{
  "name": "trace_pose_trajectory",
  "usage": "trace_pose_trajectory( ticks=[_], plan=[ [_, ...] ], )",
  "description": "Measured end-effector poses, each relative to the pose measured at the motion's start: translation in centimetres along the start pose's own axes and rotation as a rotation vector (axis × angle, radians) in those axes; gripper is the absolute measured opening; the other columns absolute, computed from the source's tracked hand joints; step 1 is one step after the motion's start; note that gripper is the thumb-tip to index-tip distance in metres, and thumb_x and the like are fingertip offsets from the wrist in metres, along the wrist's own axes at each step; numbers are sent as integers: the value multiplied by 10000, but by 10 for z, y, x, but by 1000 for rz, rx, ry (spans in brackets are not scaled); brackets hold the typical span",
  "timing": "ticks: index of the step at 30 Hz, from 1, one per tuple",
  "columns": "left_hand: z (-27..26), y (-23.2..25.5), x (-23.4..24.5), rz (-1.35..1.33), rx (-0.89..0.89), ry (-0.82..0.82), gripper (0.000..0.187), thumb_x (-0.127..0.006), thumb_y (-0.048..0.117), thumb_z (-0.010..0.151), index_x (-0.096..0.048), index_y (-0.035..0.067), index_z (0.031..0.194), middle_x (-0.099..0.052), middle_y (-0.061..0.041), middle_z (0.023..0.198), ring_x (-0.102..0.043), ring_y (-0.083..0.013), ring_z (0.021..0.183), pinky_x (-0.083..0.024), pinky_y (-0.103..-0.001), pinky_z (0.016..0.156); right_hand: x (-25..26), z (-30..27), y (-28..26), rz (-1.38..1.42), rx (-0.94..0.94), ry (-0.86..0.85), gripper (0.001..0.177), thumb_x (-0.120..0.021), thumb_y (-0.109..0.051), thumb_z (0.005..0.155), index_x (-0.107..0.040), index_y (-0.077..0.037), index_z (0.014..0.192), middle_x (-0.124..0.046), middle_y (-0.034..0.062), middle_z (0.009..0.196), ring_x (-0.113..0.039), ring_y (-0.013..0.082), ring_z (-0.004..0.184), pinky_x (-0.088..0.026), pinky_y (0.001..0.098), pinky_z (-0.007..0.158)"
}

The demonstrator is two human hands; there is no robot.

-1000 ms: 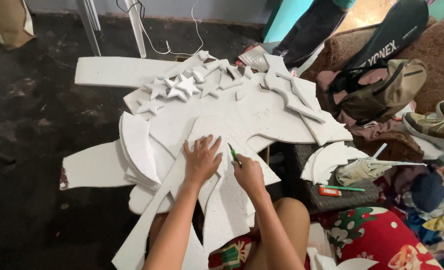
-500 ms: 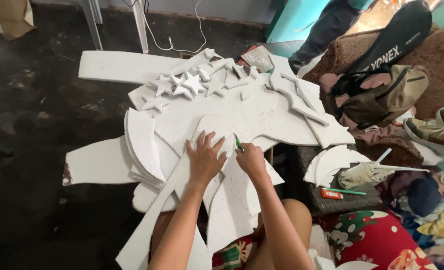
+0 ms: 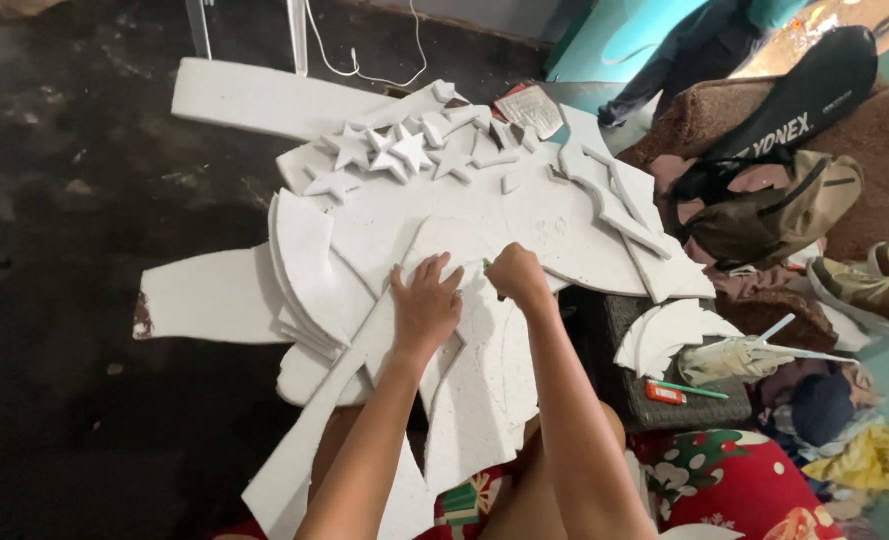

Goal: Cutting out various shapes from a large sheet of white foam using a small hand-held cutter.

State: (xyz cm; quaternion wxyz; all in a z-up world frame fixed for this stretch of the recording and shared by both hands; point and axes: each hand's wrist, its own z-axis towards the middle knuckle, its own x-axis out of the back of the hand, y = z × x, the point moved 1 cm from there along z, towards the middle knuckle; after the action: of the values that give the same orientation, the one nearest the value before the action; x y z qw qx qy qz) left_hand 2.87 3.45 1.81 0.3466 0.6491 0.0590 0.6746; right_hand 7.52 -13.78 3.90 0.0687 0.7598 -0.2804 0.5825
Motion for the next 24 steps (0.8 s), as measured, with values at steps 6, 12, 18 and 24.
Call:
trace_pose_trajectory(
  ticks=[6,12,18,24],
  plan=[
    [0,-1,5,-34,4,11,343,-527,202,898,-618,216,1228,-511,-69,1368,-404,-203,1320,-209,-617,1044,34,-35,-47,-110,-113,-108,226,-509,18,782,-655,141,904,-663,241,674,-705,365,733,-538,415,643],
    [1,-5,-2,-43,-8,36,349,-542,202,893,-608,231,1235,-495,-56,1370,-376,-205,1327,-194,-633,1041,12,-22,-12,56,-69,5,243,-489,-56,776,-684,81,820,-652,222,615,-699,342,621,-551,453,591],
    [2,-3,0,-36,-4,-20,347,-535,161,911,-602,205,1248,-497,-84,1384,-397,-237,1331,-219,-648,1038,13,-29,-27,22,-91,-5,221,-510,5,773,-669,119,875,-660,247,665,-700,376,704,-555,426,627],
    [1,0,7,-31,13,-40,338,-497,169,930,-599,213,1249,-481,-69,1400,-391,-218,1329,-213,-631,1047,14,-33,-18,85,-109,1,285,-472,-63,766,-682,105,860,-667,264,690,-703,381,717,-546,469,641]
  ],
)
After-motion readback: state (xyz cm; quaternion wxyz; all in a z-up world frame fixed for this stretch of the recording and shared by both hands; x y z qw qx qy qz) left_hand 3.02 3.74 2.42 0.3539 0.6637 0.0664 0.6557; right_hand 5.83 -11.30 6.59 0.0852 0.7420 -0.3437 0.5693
